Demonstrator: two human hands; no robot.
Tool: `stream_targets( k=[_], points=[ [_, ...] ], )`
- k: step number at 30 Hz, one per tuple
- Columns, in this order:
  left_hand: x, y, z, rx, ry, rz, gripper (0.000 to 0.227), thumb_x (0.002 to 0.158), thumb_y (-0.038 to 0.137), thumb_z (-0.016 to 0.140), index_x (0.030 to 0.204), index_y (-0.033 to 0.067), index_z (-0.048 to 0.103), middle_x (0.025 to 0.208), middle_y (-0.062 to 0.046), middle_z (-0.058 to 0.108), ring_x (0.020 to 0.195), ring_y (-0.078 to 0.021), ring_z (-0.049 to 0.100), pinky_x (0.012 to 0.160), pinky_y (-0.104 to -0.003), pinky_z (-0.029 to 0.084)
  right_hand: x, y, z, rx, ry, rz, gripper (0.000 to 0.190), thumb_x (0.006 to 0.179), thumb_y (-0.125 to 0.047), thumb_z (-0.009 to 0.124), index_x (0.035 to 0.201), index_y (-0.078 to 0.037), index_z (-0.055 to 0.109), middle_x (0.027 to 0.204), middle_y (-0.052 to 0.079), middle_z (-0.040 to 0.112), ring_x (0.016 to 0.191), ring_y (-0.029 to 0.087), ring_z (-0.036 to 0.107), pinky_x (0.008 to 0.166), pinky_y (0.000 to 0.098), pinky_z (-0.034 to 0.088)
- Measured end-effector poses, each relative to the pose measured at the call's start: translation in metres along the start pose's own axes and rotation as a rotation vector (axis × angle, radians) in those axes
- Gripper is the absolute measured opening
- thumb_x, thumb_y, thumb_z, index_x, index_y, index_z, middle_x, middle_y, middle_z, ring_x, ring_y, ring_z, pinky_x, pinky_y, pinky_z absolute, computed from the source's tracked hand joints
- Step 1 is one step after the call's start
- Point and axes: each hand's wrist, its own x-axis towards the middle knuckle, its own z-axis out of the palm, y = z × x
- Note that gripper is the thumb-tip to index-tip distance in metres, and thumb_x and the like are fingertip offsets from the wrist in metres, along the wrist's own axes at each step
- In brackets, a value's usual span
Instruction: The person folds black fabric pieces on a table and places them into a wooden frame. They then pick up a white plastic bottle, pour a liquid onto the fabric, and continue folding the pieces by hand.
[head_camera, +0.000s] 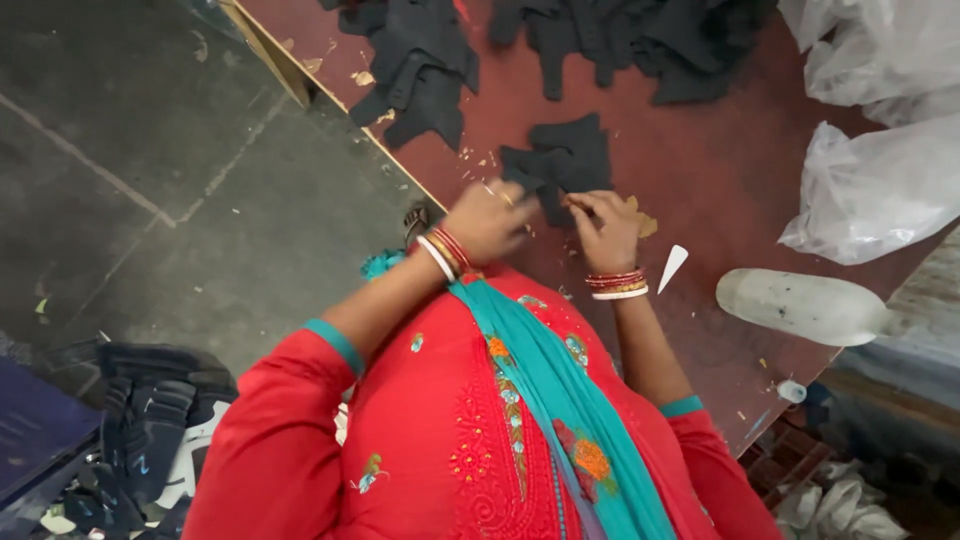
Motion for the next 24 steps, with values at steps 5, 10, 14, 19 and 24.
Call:
stream_targets(
  k=[5, 10, 14, 19, 24],
  points=[
    [-0.029, -0.009, -0.01, 0.052, 0.0, 0.034, 0.029, 0.08, 0.032, 0.074, 0.1, 0.0114, 0.071, 0.119, -0.007, 0.065, 0.112, -0.0312, 0.056, 0.091, -0.049, 0.044, 0.001, -0.016, -0.002, 0.04, 0.022, 0.039, 0.013, 0.095, -0.005, 0.073, 0.107, -0.004, 0.077, 0.102, 0.011, 0.072, 0.091, 0.023, 0.071, 0.081, 0.0327, 0.056],
    [-0.052, -0.011, -0.041, 0.118, 0.154, 0.061, 0.023, 0.081, 0.027, 0.076, 0.097, 0.0122, 0.068, 0.123, -0.006, 0.064, 0.122, -0.0285, 0.057, 0.103, -0.048, 0.044, 0.002, -0.027, 0.007, 0.046, -0.066, -0.029, 0.013, 0.094, -0.005, 0.075, 0.106, -0.006, 0.078, 0.104, 0.011, 0.073, 0.093, 0.025, 0.073, 0.081, 0.0343, 0.056],
    [-0.05, -0.004, -0.024, 0.077, 0.282, -0.34, 0.047, 0.079, 0.032, 0.079, 0.112, -0.0005, 0.069, 0.112, -0.018, 0.063, 0.107, -0.037, 0.056, 0.092, -0.049, 0.045, 0.016, -0.042, 0.026, 0.041, -0.125, -0.161, 0.015, 0.092, -0.008, 0.075, 0.107, -0.007, 0.077, 0.105, 0.012, 0.072, 0.099, 0.029, 0.071, 0.086, 0.0365, 0.056],
    [-0.047, -0.006, -0.007, 0.019, 0.245, -0.501, 0.037, 0.083, 0.027, 0.079, 0.109, 0.0016, 0.069, 0.111, -0.018, 0.064, 0.109, -0.0376, 0.058, 0.096, -0.047, 0.048, 0.041, -0.041, 0.069, 0.025, -0.276, -0.337, 0.015, 0.094, -0.007, 0.071, 0.108, -0.005, 0.073, 0.105, 0.012, 0.069, 0.101, 0.031, 0.067, 0.087, 0.0396, 0.054],
    [-0.044, 0.0, -0.009, 0.001, 0.264, -0.579, 0.039, 0.08, 0.027, 0.079, 0.108, 0.0014, 0.07, 0.108, -0.019, 0.066, 0.105, -0.0391, 0.06, 0.093, -0.049, 0.049, 0.062, -0.043, 0.085, -0.058, -0.366, -0.474, 0.018, 0.094, -0.009, 0.068, 0.111, -0.005, 0.068, 0.111, 0.013, 0.065, 0.104, 0.035, 0.063, 0.09, 0.0432, 0.052]
  ],
)
